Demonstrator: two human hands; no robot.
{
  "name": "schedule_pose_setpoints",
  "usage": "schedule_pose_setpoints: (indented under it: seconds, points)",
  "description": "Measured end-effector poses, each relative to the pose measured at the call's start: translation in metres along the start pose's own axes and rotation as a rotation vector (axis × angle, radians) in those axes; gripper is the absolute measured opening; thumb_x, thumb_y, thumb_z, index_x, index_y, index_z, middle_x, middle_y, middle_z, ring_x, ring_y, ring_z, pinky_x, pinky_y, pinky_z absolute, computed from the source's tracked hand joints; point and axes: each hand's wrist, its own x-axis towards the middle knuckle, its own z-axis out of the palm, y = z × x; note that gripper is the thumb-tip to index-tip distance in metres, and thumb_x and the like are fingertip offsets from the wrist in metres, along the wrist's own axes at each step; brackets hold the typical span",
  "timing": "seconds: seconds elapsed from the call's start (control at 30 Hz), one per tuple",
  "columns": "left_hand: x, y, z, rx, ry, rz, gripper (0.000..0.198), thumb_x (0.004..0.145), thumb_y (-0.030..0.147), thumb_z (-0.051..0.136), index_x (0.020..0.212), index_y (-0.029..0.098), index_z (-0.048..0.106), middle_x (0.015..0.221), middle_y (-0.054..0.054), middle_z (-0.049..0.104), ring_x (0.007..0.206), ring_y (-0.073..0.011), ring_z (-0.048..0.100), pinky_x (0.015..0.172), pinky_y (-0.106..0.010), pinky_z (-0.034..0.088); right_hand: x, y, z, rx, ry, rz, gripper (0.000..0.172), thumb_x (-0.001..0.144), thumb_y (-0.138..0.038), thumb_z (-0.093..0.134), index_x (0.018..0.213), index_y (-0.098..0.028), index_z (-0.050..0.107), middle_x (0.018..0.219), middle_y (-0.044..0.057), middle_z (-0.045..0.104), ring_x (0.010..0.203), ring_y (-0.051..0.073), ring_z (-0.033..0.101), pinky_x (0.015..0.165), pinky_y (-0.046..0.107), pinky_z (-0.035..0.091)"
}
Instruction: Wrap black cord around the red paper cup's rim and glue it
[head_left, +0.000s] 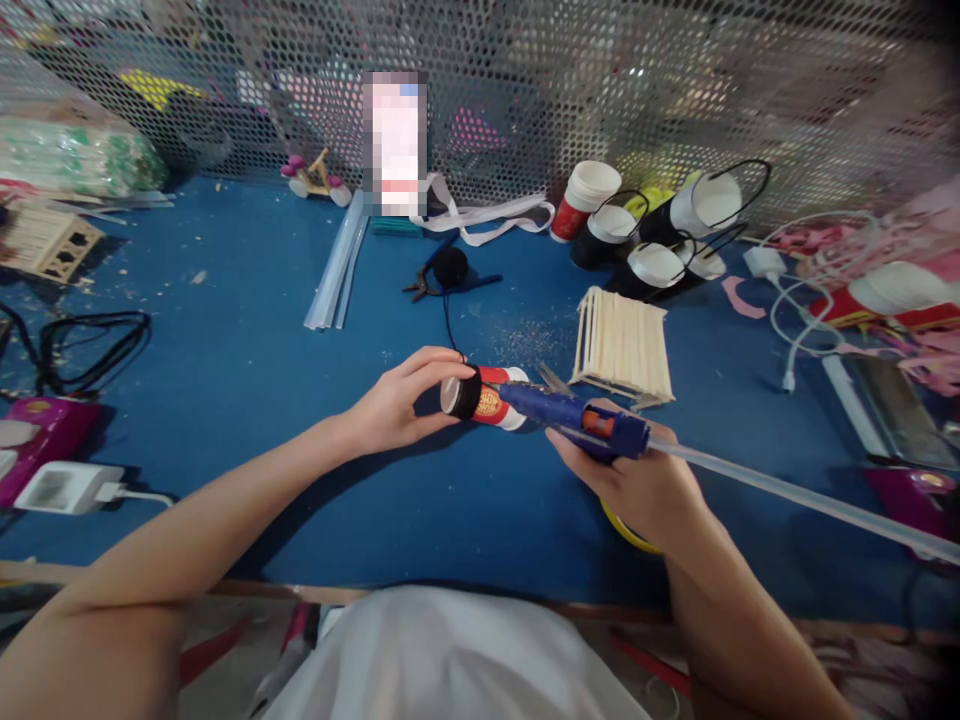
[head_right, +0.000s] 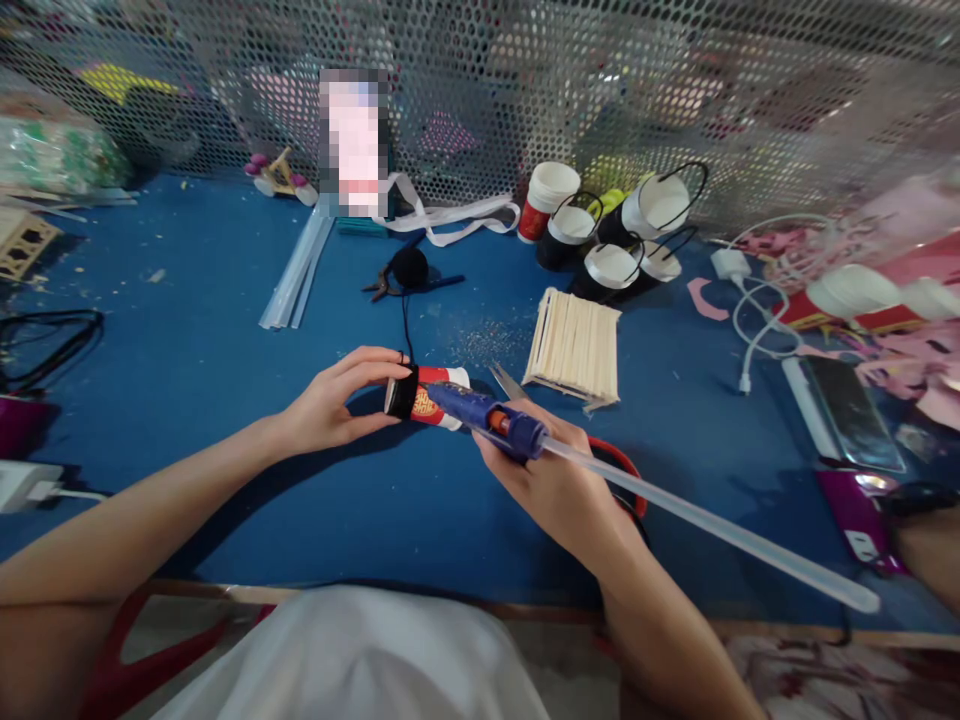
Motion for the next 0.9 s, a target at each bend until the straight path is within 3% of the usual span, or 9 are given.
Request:
schedule_pose_setpoints:
  seconds: [0.47,0.9]
  points:
    - [0.0004,0.0034,-0.0024,-0.097,0.007,-0.104,0.045,0.081,0.028,0.067,0.123,0.019,0.051,0.121,-0.014,0.055,0.116,-0.0239,0.055,0.091,-0.038,0.055,-0.0012,-0.0044,-0.0045,-0.047,-0.015,-0.081,0.014,0.085,-0.023,0.049,0.087,-0.026,0.063,0.071,0.005,0.065,0.065,0.022,0.064,0.058,0.035,0.052]
    - [0.0008,0.0068,-0.0010,-0.258,0.004,-0.180,0.048,0.077,0.025,0.070,0.122,0.020,0.052,0.120,-0.013,0.053,0.108,-0.0216,0.058,0.082,-0.035,0.060,-0.0018,-0.0061,-0.0042,-0.049,-0.007,-0.057,0.013,0.084,-0.023,0.051,0.085,-0.025,0.064,0.070,0.004,0.065,0.065,0.021,0.064,0.058,0.034,0.052]
